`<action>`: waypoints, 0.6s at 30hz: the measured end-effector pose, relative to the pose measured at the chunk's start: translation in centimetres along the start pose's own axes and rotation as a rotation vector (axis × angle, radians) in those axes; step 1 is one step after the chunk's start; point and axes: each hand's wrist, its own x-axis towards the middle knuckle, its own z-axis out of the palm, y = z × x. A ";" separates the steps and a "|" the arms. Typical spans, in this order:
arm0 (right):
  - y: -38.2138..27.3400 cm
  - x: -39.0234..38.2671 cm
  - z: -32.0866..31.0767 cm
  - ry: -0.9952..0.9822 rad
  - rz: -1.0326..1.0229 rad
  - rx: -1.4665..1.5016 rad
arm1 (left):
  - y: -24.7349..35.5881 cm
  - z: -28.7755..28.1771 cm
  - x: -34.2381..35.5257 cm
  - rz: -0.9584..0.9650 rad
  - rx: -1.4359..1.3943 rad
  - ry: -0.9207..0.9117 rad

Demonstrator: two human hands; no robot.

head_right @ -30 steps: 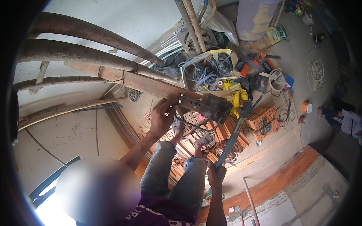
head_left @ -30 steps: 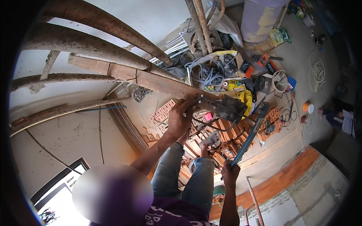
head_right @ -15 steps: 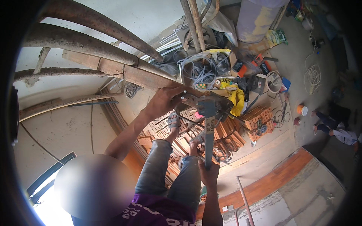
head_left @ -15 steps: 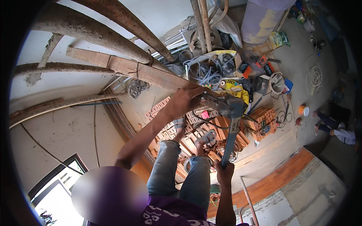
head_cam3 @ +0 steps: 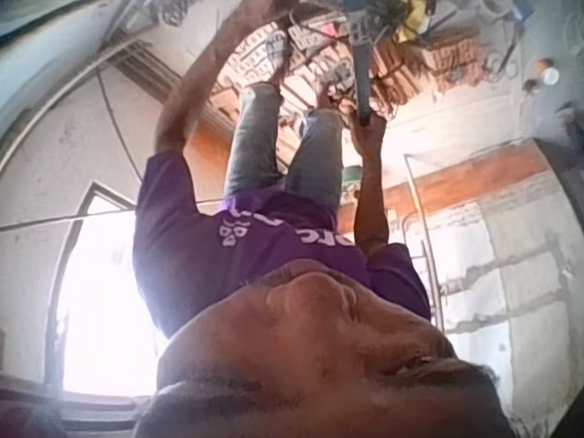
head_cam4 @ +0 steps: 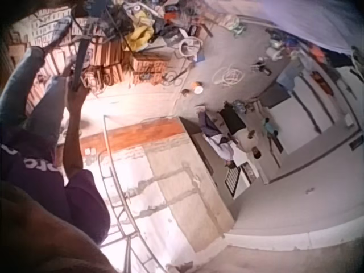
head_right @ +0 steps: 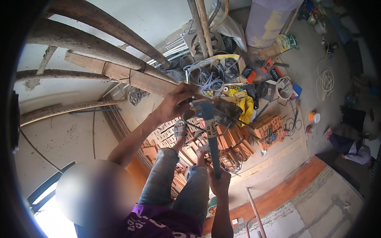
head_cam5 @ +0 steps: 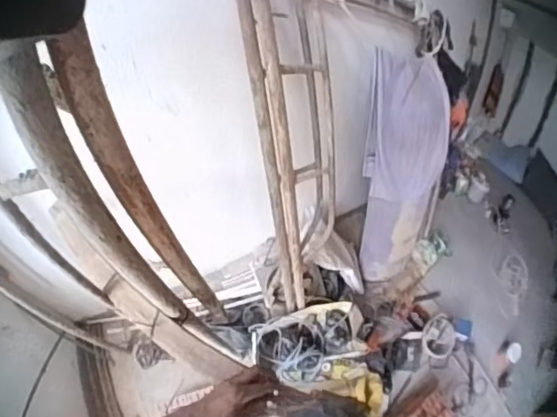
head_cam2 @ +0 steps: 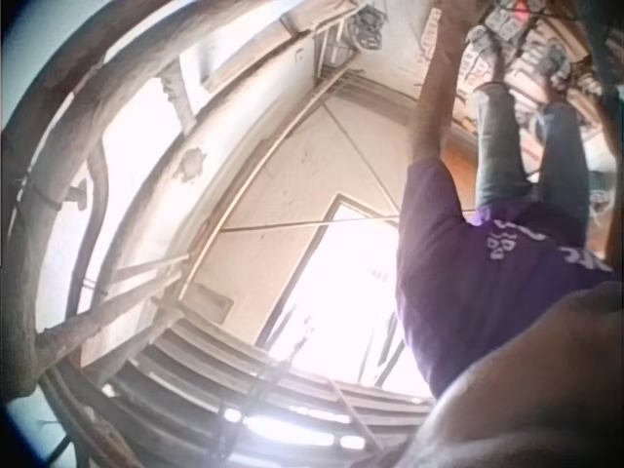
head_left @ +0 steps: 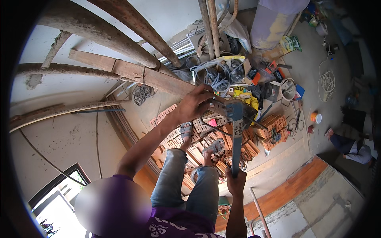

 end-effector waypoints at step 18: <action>-1.6 0.6 1.1 -0.086 -0.043 0.180 | -1.2 0.2 -0.2 0.102 -0.013 -0.003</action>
